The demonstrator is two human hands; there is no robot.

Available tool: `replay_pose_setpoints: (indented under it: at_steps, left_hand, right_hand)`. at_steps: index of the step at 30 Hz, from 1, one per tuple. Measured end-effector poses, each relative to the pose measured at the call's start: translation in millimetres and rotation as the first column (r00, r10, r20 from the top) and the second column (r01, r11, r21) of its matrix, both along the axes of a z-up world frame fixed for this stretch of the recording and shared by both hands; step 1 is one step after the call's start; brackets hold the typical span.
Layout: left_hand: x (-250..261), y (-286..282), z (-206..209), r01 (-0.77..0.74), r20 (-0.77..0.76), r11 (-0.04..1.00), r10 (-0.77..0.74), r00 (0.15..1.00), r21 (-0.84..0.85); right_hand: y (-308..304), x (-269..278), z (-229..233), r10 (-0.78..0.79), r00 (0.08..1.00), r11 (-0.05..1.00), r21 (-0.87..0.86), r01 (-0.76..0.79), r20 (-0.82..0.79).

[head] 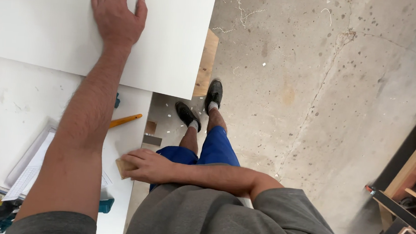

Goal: The person uses a household iron to apply white edge banding to a wooden board. They then use a small wooden block and a plastic scraper to smooth the edges and remove excess material from the board's surface.

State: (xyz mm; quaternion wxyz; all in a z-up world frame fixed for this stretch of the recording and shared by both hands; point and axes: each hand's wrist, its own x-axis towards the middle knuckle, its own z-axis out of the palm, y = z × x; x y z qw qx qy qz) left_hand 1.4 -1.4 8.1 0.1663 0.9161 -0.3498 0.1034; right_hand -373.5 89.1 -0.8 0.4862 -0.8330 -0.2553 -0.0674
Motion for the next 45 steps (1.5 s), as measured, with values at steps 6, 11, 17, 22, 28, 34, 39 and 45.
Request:
replay_pose_setpoints:
  at_steps: [6,11,17,22,28,34,39,45]
  left_hand:
    - [3,0,-5,-0.014,0.002,1.000,0.014,1.000,-0.003]
    - [-1,3,-10,-0.010,-0.004,1.000,0.010,1.000,-0.011]
    - [0,0,-5,-0.011,0.014,1.000,0.011,1.000,-0.020]
    - [1,3,-11,-0.009,0.047,0.999,0.011,0.999,-0.033]
    - [-1,2,-8,-0.019,0.038,1.000,0.020,0.999,-0.017]
    - [-2,3,-9,-0.024,0.024,1.000,0.024,0.999,-0.015]
    - [-2,1,-7,-0.024,0.002,1.000,0.024,1.000,-0.019]
    - [-1,1,-8,-0.016,0.040,1.000,0.017,0.999,-0.027]
  right_hand:
    - [10,27,-16,0.025,0.999,0.999,-0.041,-0.026,-0.026]
    - [-129,111,40,-0.119,0.992,0.993,-0.018,0.118,-0.036]
    - [-265,182,37,0.045,0.984,0.729,-0.668,-0.149,-0.170]
    - [-397,289,17,-0.196,0.938,0.615,-0.781,-0.111,-0.287]
    - [-417,335,-32,-0.760,0.552,0.650,-0.385,0.655,-0.344]
    - [-354,319,-2,-0.618,0.174,0.265,0.005,0.964,-0.766]
    - [-271,240,42,-0.541,0.089,0.359,-0.134,0.924,-0.836]
    - [-165,120,20,-0.461,0.204,0.501,-0.064,0.863,-0.864]
